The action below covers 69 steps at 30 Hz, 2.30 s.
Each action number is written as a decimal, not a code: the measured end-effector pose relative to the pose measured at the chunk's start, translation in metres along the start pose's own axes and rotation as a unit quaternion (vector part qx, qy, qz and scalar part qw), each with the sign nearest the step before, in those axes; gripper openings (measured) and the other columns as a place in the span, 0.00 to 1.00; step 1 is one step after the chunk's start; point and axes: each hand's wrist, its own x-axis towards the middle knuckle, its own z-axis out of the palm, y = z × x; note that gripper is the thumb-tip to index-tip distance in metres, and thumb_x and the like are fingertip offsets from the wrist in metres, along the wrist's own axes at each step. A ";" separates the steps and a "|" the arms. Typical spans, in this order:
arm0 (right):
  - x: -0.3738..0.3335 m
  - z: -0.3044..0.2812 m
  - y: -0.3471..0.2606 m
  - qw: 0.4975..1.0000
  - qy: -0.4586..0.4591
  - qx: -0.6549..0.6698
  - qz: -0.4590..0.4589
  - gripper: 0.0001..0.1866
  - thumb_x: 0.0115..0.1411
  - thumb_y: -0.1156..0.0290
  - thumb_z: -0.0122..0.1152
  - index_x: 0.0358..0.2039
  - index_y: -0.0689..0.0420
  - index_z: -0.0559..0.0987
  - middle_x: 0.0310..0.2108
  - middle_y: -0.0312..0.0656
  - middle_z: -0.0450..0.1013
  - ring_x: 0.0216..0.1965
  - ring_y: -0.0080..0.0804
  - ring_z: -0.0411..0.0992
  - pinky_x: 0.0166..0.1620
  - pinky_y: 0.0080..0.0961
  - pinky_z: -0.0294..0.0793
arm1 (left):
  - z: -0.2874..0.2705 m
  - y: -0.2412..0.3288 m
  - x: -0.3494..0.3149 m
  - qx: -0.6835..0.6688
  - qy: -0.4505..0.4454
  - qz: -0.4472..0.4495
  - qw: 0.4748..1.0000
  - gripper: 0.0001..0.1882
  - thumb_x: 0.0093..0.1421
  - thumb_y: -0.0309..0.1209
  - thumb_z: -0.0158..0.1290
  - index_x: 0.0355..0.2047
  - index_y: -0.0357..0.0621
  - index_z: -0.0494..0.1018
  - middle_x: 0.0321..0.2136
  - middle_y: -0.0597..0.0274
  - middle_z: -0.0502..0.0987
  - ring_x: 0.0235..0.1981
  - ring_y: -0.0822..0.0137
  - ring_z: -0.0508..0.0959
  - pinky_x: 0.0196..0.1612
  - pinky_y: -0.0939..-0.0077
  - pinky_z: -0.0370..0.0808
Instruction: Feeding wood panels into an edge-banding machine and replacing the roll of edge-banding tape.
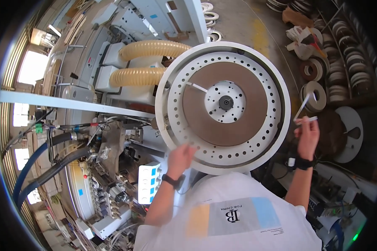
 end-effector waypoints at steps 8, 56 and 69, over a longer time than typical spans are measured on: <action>0.059 0.168 -0.048 0.912 -0.254 -0.243 -0.213 0.12 0.56 0.72 0.68 0.40 0.62 0.81 0.30 0.43 0.80 0.31 0.31 0.79 0.37 0.27 0.76 | -0.021 -0.032 -0.032 -0.049 0.092 -0.112 0.988 0.17 0.60 0.42 0.63 0.32 0.40 0.75 0.23 0.55 0.80 0.24 0.56 0.80 0.30 0.66 0.74; -0.345 0.332 0.048 0.652 -0.672 -0.083 0.341 0.17 0.69 0.66 0.57 0.54 0.61 0.73 0.41 0.39 0.77 0.40 0.27 0.78 0.48 0.25 0.80 | -0.061 -0.249 -0.209 -0.010 0.211 0.226 0.951 0.18 0.53 0.31 0.62 0.46 0.49 0.78 0.31 0.62 0.79 0.33 0.57 0.80 0.36 0.62 0.77; -0.245 0.377 0.038 0.786 -0.465 -0.343 -0.217 0.25 0.56 0.56 0.67 0.54 0.47 0.78 0.44 0.46 0.80 0.44 0.45 0.79 0.48 0.36 0.77 | -0.334 -0.346 -0.425 -0.094 0.789 -0.202 0.572 0.30 0.68 0.31 0.51 0.66 0.34 0.53 0.61 0.49 0.70 0.41 0.64 0.81 0.34 0.76 0.74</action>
